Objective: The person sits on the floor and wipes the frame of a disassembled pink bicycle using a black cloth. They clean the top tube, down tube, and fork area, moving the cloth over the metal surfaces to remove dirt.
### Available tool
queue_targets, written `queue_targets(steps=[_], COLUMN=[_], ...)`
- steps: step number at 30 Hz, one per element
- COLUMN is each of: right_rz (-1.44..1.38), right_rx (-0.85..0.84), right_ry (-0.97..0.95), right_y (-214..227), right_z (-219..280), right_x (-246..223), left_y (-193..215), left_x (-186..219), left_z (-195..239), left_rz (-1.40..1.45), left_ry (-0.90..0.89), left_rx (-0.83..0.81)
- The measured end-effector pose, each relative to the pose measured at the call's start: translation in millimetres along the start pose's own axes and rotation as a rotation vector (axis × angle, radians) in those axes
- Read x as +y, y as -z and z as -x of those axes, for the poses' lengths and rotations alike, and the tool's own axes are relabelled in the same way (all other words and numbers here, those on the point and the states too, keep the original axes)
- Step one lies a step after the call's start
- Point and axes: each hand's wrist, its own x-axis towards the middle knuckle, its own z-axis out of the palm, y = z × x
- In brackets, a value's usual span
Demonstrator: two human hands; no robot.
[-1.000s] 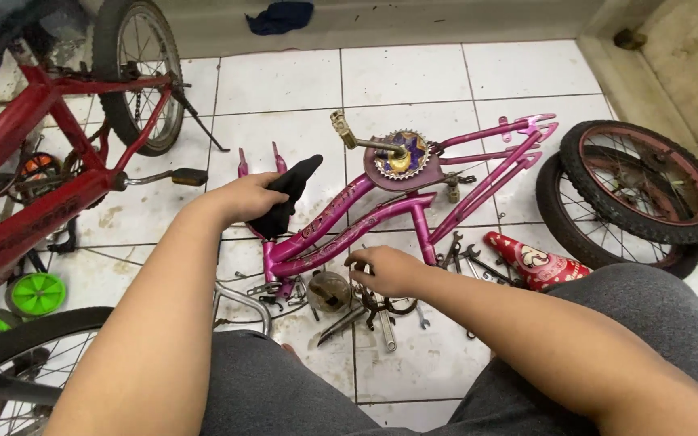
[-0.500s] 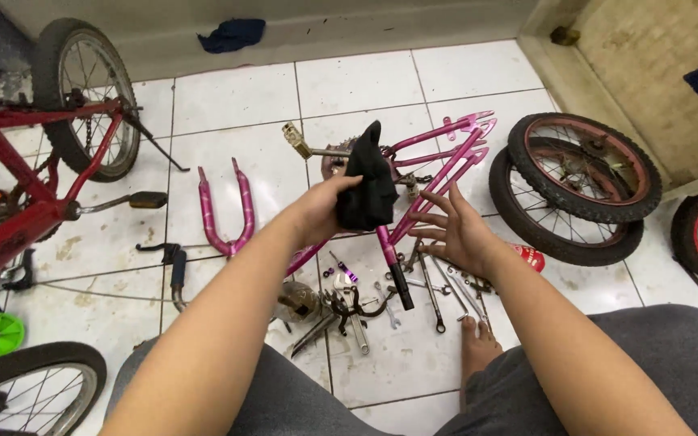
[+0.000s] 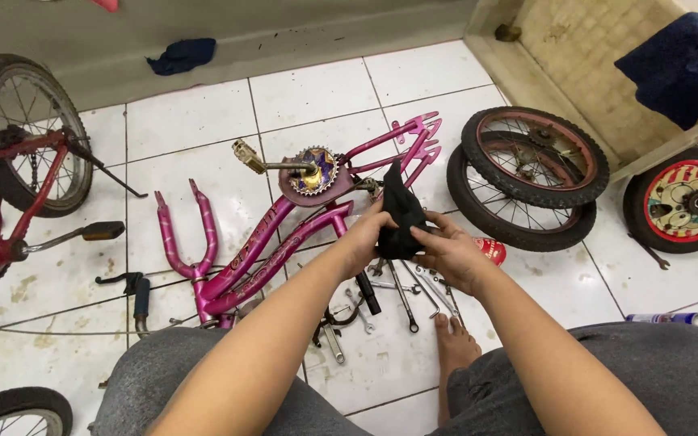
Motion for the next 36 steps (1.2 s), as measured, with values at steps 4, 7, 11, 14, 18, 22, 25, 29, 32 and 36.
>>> queue_targets(steps=[4, 7, 11, 14, 18, 22, 25, 29, 32, 36], right_rz=[-0.022, -0.043, 0.022, -0.037, -0.149, 0.057, 0.695, 0.997, 1.16, 1.651], right_rx=[0.069, 0.121, 0.125, 0.109, 0.112, 0.101, 0.282, 0.242, 0.084, -0.07], right_ry=[-0.006, -0.039, 0.02, 0.055, 0.104, 0.086, 0.131, 0.493, 0.776, 0.976], right_y=[10.2, 18.6, 19.2, 0.9, -23.4, -8.4, 4.1, -35.4, -60.0, -63.7], right_z=[-2.9, -21.9, -51.9, -51.8, -52.2, -70.9, -87.4, -68.9, -63.9, -74.2], right_x=[6.0, 21.0, 43.2, 40.3, 35.3, 66.3, 88.2, 83.3, 87.1, 106.1], left_y=[4.3, 8.0, 11.1, 20.1, 4.8, 25.0, 42.2, 71.0, 67.6, 62.9], left_x=[-18.7, -33.0, -62.1, -77.0, -64.7, -84.2, -77.5, -99.8, -90.3, -97.2], left_z=[-4.1, -1.3, -17.6, -27.6, -19.9, -29.7, -27.6, -53.8, -47.4, -45.9], left_rz=[-0.02, -0.228, -0.261, -0.154, 0.516, 0.829, 0.506, -0.316, -0.464, -0.228], left_ry=[-0.006, -0.126, -0.31, -0.276, -0.185, -0.111, -0.234, -0.347, -0.334, -0.302], left_rx=[0.021, 0.028, 0.079, 0.245, 0.299, 0.301, 0.465, 0.65, 0.748, 0.952])
